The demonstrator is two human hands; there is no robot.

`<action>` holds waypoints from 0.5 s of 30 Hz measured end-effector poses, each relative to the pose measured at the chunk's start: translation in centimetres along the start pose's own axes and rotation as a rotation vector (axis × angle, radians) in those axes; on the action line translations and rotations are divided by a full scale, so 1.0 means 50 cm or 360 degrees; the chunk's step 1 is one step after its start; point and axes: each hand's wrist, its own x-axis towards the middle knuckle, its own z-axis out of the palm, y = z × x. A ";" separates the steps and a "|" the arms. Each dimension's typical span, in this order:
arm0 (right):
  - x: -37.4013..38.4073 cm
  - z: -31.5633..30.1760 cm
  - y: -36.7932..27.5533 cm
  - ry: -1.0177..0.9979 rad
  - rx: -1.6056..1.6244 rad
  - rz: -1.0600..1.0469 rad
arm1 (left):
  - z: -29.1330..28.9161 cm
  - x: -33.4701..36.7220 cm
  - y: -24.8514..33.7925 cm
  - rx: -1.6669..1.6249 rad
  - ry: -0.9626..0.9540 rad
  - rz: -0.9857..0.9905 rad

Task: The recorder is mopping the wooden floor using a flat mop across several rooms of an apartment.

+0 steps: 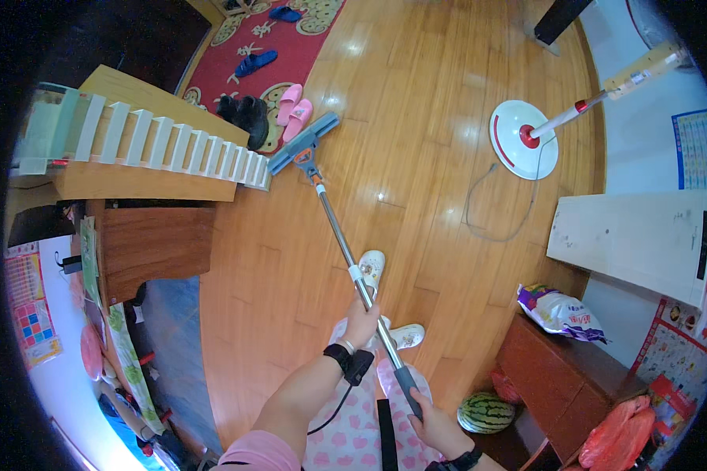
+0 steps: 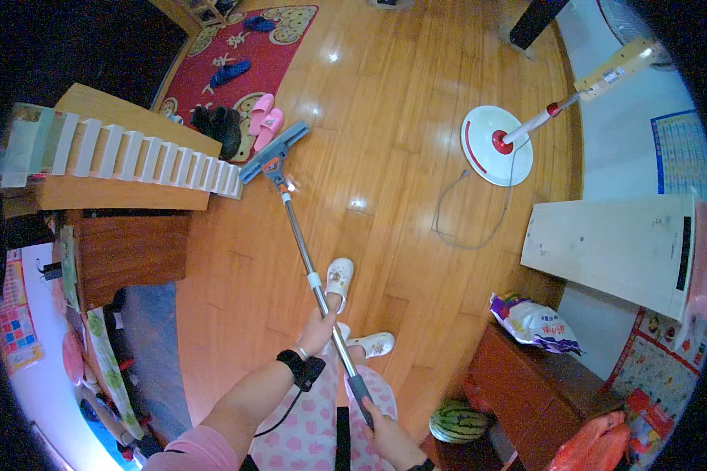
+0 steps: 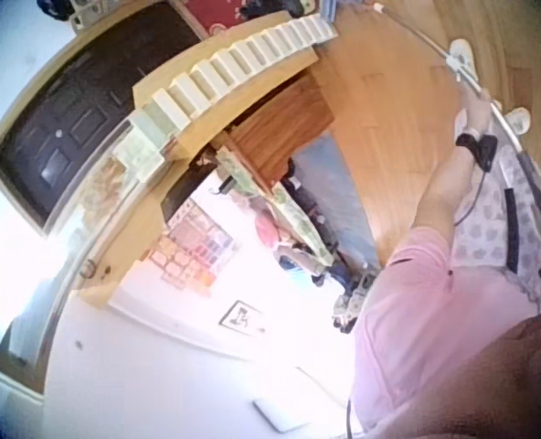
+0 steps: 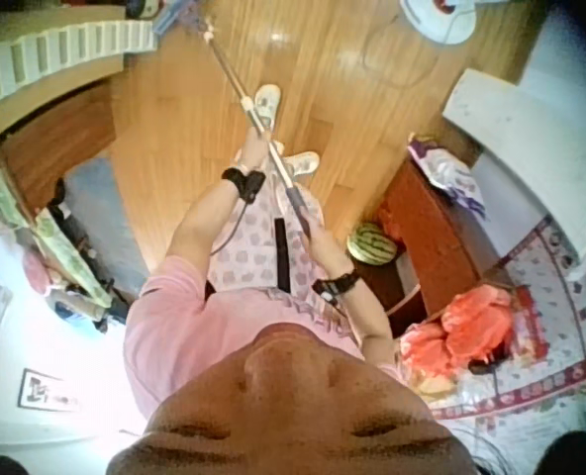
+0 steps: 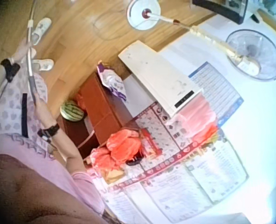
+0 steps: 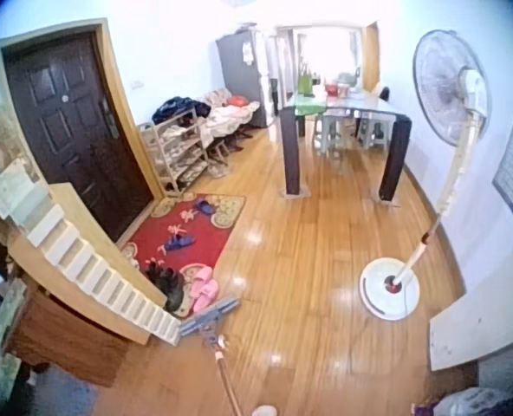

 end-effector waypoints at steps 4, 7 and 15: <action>-0.067 -0.002 0.063 0.0037 -0.0038 -0.0072 | 0.052 -0.087 0.055 -0.0101 -0.0041 -0.0103; -0.201 -0.033 0.075 0.0045 0.0102 0.0097 | 0.107 -0.208 -0.001 0.0087 -0.0105 -0.0185; -0.615 0.123 0.292 0.0428 0.0088 0.0330 | 0.231 -0.571 0.071 -0.0090 -0.1228 -0.0392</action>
